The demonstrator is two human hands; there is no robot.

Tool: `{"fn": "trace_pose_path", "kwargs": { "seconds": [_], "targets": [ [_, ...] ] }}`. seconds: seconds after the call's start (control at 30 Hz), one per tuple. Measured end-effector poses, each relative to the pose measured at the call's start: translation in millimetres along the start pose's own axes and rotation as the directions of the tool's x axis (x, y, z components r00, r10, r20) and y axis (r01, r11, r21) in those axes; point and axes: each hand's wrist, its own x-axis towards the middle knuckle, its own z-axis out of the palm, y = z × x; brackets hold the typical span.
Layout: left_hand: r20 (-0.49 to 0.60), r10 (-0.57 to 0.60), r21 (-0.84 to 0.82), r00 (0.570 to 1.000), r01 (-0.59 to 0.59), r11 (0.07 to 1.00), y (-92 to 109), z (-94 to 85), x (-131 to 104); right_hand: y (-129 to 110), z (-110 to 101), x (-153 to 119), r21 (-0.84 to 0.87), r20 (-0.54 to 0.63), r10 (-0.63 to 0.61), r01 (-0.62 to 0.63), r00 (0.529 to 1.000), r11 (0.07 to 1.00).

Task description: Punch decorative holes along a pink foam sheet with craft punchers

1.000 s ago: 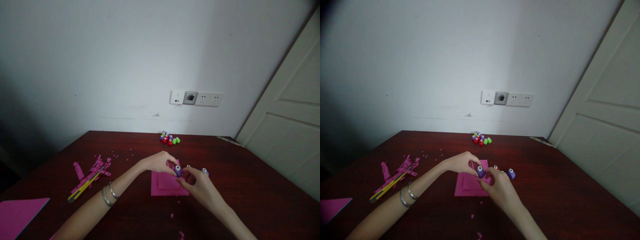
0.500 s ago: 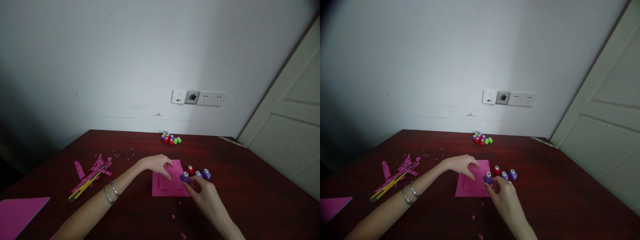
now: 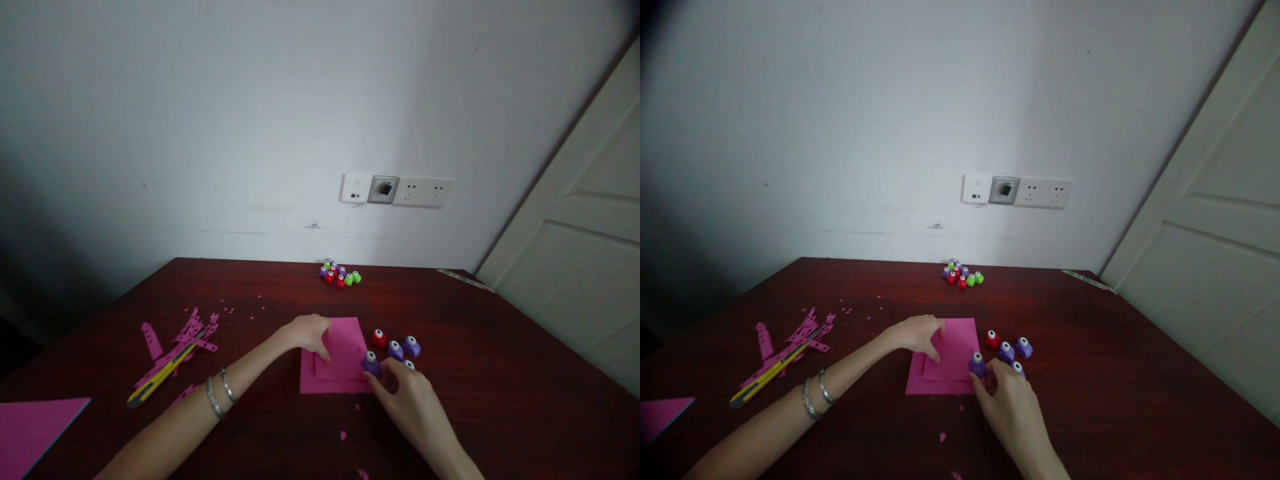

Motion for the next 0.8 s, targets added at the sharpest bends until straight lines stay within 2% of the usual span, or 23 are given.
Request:
{"fn": "trace_pose_path", "kwargs": {
  "seconds": [0.1, 0.33, 0.53, 0.8],
  "targets": [
    [0.002, 0.006, 0.043, 1.000, -0.006, 0.999, 3.8, 1.0, -1.2, -0.2, -1.0, 0.2, -0.022, 0.010, 0.021, -0.020, 1.000, 1.000],
    [0.015, 0.032, 0.013, 0.999, -0.032, 0.999, 4.5, 0.9, -1.3, -2.2, -3.5, 1.3, -0.089, 0.056, 0.106, -0.101, 0.993, 0.991],
    [0.017, 0.041, -0.011, 0.999, -0.040, 0.999, -0.4, 4.7, 2.9, 0.2, -0.1, 0.1, -0.110, 0.057, 0.056, -0.050, 0.997, 0.993],
    [0.003, 0.026, -0.041, 1.000, -0.025, 0.999, -0.8, 8.0, 4.6, -3.6, -2.3, -1.6, -0.115, 0.083, 0.081, -0.071, 0.993, 0.991]
  ]
}}
